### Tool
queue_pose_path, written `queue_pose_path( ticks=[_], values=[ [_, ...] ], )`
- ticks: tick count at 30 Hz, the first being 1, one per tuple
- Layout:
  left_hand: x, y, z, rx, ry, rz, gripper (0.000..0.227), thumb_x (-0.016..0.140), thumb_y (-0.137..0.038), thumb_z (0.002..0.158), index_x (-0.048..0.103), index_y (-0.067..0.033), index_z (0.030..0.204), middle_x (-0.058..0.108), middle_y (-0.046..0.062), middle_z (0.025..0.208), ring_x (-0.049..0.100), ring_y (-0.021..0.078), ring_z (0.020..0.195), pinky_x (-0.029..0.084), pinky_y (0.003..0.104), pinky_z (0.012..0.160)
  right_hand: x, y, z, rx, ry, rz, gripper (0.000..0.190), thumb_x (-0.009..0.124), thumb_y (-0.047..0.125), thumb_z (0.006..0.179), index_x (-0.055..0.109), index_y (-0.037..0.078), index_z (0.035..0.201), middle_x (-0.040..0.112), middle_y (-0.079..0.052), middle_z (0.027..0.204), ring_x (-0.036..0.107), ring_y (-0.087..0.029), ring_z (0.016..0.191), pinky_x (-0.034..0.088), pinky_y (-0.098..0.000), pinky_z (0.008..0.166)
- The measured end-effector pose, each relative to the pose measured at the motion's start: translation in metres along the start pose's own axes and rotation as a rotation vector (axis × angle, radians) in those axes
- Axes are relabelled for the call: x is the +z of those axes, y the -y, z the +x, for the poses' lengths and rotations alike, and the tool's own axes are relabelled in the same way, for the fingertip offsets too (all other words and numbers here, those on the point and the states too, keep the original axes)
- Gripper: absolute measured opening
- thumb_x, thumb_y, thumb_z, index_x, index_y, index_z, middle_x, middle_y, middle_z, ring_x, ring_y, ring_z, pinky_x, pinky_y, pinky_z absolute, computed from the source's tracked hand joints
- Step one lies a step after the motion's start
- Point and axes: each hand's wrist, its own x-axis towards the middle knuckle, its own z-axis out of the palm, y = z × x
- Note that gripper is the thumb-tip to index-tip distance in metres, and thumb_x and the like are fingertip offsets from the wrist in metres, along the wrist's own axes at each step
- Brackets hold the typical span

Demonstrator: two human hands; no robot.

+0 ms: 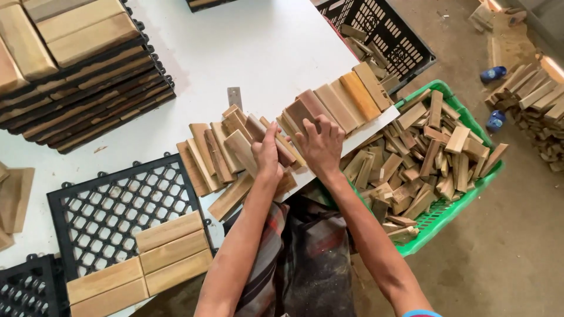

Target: Sorting and stacking small wooden blocks from a storage crate onto a workbench.

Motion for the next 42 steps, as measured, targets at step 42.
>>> queue_pose_path(
  ticks=[42],
  values=[
    [0.068,0.023,-0.012,0.241,0.003,0.143,0.055,0.081,-0.047,0.087,0.058,-0.0099,0.12,0.056,0.005,0.109,0.055,0.0168,0.104,0.046,0.032,0.092,0.038,-0.137,0.006,0.157,0.305,0.019,0.059,0.045,0.06,0.106,0.062,0.018,0.143,0.047,-0.006,0.108,0.052,-0.03,0.098,0.037,-0.0453,0.089]
  ],
)
